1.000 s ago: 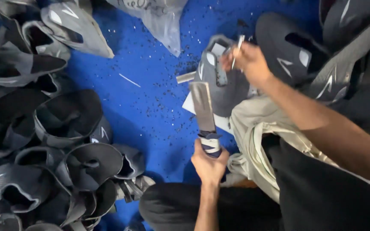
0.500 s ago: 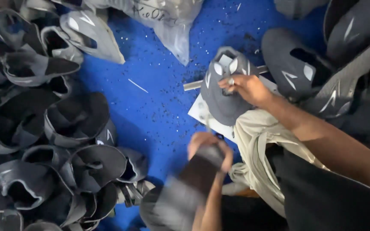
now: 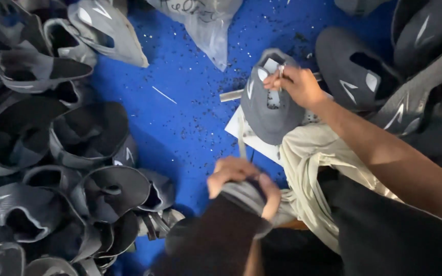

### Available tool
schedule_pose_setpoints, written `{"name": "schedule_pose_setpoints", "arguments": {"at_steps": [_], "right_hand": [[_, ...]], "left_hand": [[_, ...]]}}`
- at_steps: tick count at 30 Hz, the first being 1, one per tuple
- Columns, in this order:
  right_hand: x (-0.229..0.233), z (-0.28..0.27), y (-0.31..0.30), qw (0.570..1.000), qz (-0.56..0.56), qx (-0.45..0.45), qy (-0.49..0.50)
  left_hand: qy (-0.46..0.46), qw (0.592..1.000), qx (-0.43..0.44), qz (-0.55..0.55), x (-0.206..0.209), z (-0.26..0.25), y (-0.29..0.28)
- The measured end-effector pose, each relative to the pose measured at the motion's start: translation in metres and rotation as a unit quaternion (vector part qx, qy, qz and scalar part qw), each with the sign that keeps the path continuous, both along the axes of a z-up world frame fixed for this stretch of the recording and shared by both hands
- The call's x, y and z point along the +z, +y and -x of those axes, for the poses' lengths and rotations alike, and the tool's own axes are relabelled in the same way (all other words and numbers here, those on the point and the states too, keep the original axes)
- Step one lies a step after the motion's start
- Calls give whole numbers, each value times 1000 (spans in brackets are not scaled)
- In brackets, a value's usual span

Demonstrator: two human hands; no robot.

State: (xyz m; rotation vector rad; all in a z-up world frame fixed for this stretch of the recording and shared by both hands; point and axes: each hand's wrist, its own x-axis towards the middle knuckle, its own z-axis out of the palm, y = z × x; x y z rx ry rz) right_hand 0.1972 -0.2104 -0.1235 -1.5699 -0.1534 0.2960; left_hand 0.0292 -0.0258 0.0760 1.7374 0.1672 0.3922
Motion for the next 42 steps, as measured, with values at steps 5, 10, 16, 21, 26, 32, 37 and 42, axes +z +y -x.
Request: {"name": "schedule_pose_setpoints", "arguments": {"at_steps": [5, 10, 16, 21, 26, 32, 37, 42], "right_hand": [[-21, 17, -2, 962, 162, 28, -219], [-39, -12, -7, 981, -146, -100, 82], [-23, -20, -4, 989, -96, -33, 105], [16, 4, -1, 940, 189, 12, -284], [-19, -30, -13, 996, -8, -82, -27], [-19, -49, -3, 988, -89, -84, 93], [-9, -21, 3, 973, 125, -54, -187], [-74, -35, -7, 976, -177, -125, -16]], "left_hand": [[166, 978, -35, -121, -102, 0, -6], [258, 958, -29, -125, -51, 5, -7], [49, 999, 13, -21, -6, -5, -4], [272, 940, -47, -203, -105, -19, -14], [233, 961, -9, -149, -71, -4, -15], [74, 995, 7, -73, 26, -22, -2], [-151, 986, -28, -61, -59, -45, -6], [272, 951, -42, -141, -98, 1, -9]]}}
